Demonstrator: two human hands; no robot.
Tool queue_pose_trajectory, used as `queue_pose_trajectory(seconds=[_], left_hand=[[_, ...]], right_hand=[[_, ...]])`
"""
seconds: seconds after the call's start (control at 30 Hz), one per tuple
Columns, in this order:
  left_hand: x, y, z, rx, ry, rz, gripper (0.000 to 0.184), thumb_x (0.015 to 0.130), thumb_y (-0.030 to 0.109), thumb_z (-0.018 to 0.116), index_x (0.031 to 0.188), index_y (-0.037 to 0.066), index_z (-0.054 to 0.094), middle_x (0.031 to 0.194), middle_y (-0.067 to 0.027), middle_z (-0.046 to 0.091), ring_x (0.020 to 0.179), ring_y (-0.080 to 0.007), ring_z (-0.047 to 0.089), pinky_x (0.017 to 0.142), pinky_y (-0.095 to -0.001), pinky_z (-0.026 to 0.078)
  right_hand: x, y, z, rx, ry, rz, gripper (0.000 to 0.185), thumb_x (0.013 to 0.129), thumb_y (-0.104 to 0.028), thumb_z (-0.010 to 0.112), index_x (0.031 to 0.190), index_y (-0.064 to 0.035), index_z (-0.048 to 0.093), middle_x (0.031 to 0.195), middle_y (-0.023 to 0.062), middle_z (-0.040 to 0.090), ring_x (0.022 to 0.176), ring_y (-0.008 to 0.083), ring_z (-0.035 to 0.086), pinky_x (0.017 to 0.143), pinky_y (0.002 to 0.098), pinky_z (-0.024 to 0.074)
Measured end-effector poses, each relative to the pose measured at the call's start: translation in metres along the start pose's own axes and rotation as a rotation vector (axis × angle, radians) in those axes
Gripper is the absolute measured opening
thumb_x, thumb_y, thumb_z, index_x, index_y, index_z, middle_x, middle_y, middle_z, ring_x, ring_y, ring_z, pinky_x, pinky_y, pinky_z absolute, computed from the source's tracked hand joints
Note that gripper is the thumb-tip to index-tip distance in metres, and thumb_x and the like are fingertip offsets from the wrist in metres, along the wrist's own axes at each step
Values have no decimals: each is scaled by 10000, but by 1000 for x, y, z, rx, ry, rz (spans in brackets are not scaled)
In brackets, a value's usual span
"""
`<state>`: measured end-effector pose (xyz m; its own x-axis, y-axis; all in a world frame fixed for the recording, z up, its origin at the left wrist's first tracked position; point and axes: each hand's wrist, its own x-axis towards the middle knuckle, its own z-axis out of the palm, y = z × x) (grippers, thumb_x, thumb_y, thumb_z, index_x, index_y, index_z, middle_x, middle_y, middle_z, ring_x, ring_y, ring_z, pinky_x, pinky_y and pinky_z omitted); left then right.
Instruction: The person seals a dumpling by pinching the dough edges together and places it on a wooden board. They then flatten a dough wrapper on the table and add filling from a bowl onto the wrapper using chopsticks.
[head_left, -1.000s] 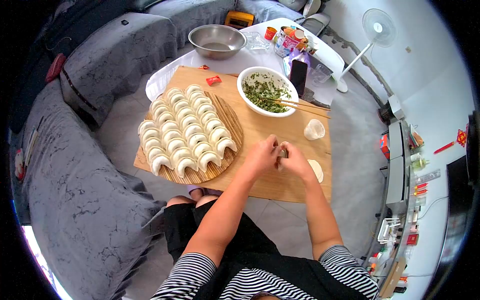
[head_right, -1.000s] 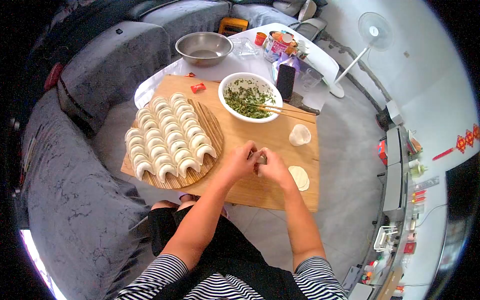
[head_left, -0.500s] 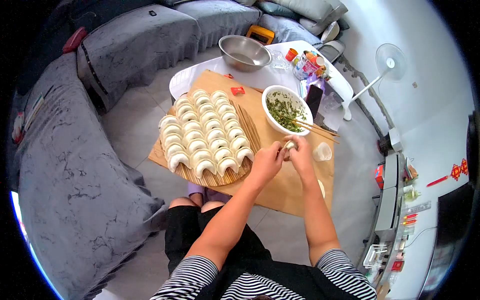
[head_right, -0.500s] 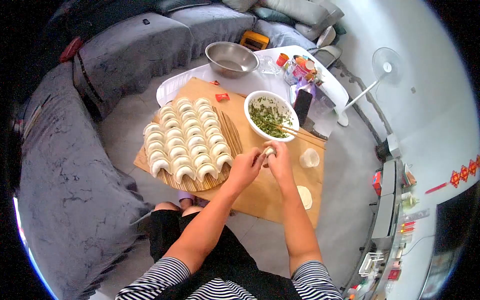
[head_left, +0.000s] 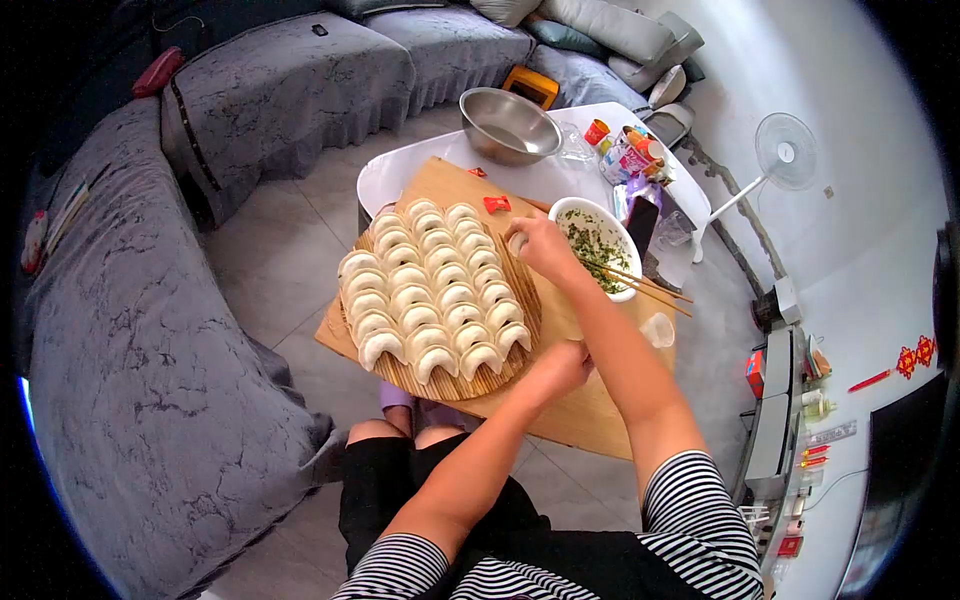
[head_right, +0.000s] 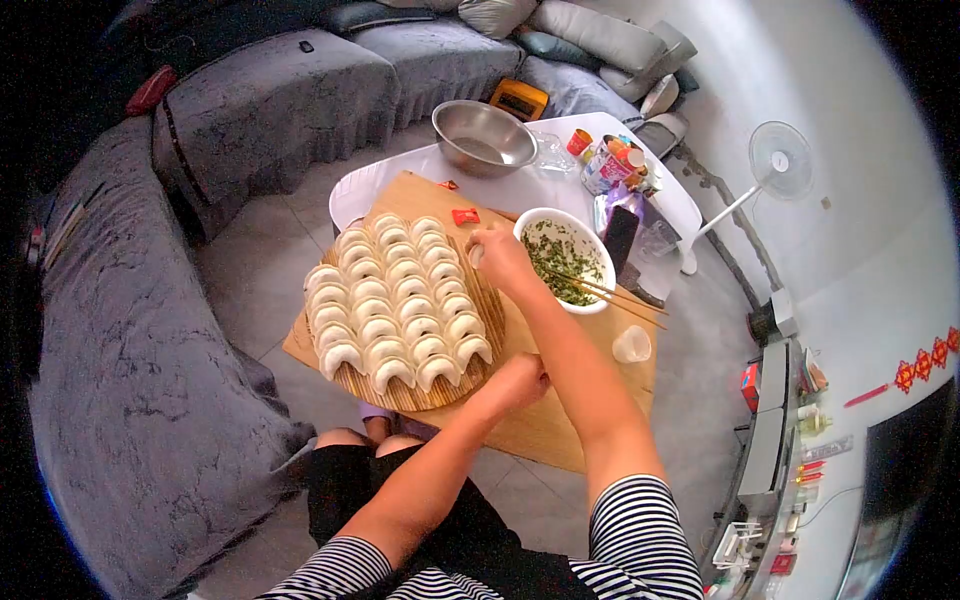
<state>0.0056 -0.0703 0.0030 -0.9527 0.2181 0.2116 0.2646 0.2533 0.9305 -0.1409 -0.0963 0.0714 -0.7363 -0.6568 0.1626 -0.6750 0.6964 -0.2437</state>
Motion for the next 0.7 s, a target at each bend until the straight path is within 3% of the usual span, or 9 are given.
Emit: queue_pose_trajectory(seconds=[0.13,0.2,0.4,0.7], left_hand=[[0,2,-4,19,-62,-36,220,862,164,516,939,-8,628,880,-261,621,817,-432,595,699,-468,473],[-4,20,-18,24,-159,-167,224,865,165,513,935,-9,636,893,-255,626,821,-427,598,712,-468,477],[-1,5,-9,9,-77,-54,223,859,160,514,917,-10,645,906,-250,629,837,-420,602,732,-478,479],[-2,4,-6,-13,-75,-72,223,853,162,520,913,-13,644,897,-265,620,846,-425,597,732,-483,475]], right_hand=[[13,12,22,4,2,-68,263,706,58,525,878,-70,679,869,195,576,868,365,578,779,410,464],[17,14,27,32,-63,-76,286,718,66,508,920,-67,661,938,202,573,909,383,570,796,425,455],[17,10,27,55,-37,-91,318,697,97,499,946,-45,638,1048,187,573,958,392,557,820,431,446],[18,13,28,150,-22,-60,326,691,78,532,987,-26,620,1009,184,608,951,365,581,831,395,465]])
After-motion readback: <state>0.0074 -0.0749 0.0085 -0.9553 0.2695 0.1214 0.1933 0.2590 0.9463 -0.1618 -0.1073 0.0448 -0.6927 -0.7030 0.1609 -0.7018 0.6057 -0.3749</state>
